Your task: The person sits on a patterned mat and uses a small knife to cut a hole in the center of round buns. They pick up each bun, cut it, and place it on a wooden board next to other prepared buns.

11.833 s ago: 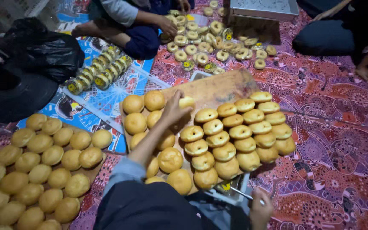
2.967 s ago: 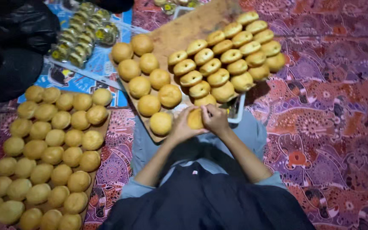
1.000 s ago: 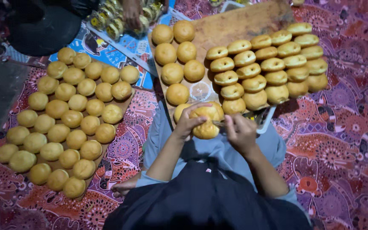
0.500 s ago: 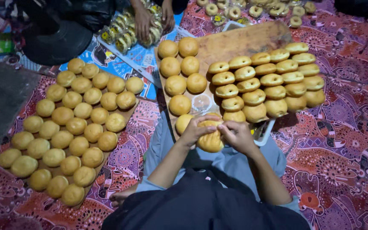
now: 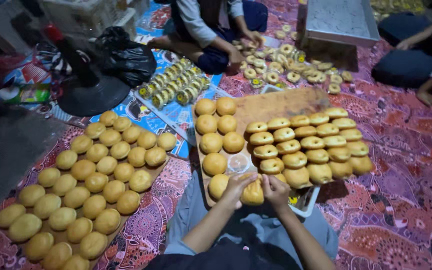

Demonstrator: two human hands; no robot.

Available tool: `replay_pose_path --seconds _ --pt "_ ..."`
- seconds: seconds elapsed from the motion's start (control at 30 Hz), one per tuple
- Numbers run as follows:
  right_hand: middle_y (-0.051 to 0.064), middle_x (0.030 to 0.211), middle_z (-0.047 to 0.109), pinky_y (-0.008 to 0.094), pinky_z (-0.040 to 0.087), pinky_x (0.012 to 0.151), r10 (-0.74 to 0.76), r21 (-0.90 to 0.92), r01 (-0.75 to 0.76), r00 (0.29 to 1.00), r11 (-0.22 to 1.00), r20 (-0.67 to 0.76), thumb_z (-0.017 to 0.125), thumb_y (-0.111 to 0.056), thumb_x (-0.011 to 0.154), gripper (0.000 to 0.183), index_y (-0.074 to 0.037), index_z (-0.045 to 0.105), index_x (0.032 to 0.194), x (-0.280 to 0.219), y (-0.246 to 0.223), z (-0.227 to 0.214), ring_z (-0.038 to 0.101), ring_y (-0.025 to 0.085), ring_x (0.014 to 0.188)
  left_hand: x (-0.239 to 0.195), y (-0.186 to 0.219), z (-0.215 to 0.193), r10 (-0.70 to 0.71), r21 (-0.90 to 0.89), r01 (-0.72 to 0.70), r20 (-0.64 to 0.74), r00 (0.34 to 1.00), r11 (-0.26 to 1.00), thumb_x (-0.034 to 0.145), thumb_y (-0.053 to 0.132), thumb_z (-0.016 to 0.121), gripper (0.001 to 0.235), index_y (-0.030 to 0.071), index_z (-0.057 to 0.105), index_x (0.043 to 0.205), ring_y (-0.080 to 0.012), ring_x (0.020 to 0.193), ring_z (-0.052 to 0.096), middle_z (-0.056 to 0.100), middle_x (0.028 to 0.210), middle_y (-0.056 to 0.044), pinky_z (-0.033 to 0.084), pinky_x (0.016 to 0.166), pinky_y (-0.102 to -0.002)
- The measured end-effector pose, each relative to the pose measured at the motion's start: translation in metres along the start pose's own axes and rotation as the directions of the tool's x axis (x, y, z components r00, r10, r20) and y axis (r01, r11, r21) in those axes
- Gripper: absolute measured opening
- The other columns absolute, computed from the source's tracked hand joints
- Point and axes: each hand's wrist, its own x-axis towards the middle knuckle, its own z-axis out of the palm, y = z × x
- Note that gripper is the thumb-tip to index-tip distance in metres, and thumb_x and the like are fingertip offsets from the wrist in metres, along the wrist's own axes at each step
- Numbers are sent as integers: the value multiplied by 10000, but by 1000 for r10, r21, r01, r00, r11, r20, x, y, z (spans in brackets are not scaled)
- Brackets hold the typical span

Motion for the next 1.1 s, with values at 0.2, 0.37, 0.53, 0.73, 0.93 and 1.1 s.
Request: replay_pose_path --seconds 0.2,0.37,0.53,0.73,0.93,1.1 --pt "114 585 608 381 461 500 200 105 -203 979 974 38 689 -166 963 212 -28 730 807 12 -6 10 576 247 485 7 -1 -9 -116 -31 116 -7 993 993 898 176 771 302 -7 719 1132 -190 917 743 762 1034 -87 607 836 -344" --pt "117 574 592 407 450 486 1 -117 -5 999 993 -36 703 -166 941 247 -58 686 720 6 -11 1 593 270 480 4 -16 -3 -26 -84 21 -53 998 996 904 152 775 319 -22 701 1160 -194 933 732 757 1045 -87 601 858 -348" --pt "112 639 610 397 438 436 -373 -553 383 918 740 137 660 -67 961 137 -3 733 864 33 -17 -9 583 272 485 5 19 12 73 244 -83 49 996 966 798 259 856 552 31 639 1252 -241 1038 698 716 1154 -114 598 907 -395" --pt "184 732 701 416 520 578 171 -266 -134 978 955 117 775 -209 929 207 -36 740 821 55 -61 -53 685 343 675 -6 63 24 70 842 -534 530 845 71 533 390 1008 1018 153 522 1395 -408 1378 414 559 1399 -127 247 1185 -578" --pt "82 757 709 305 517 580 167 18 -172 972 985 166 820 -179 855 201 -26 692 879 73 -123 -154 676 155 628 -5 117 29 -8 623 -575 682 732 530 663 305 934 953 142 488 1489 -310 1436 482 516 1449 -117 364 1239 -425" --pt "92 812 671 325 518 579 -50 53 36 960 998 274 817 -129 854 207 -30 648 920 77 -154 -148 670 213 661 -11 132 33 10 525 -696 795 607 490 677 253 935 926 113 488 1476 -295 1479 447 513 1488 -116 345 1260 -414"
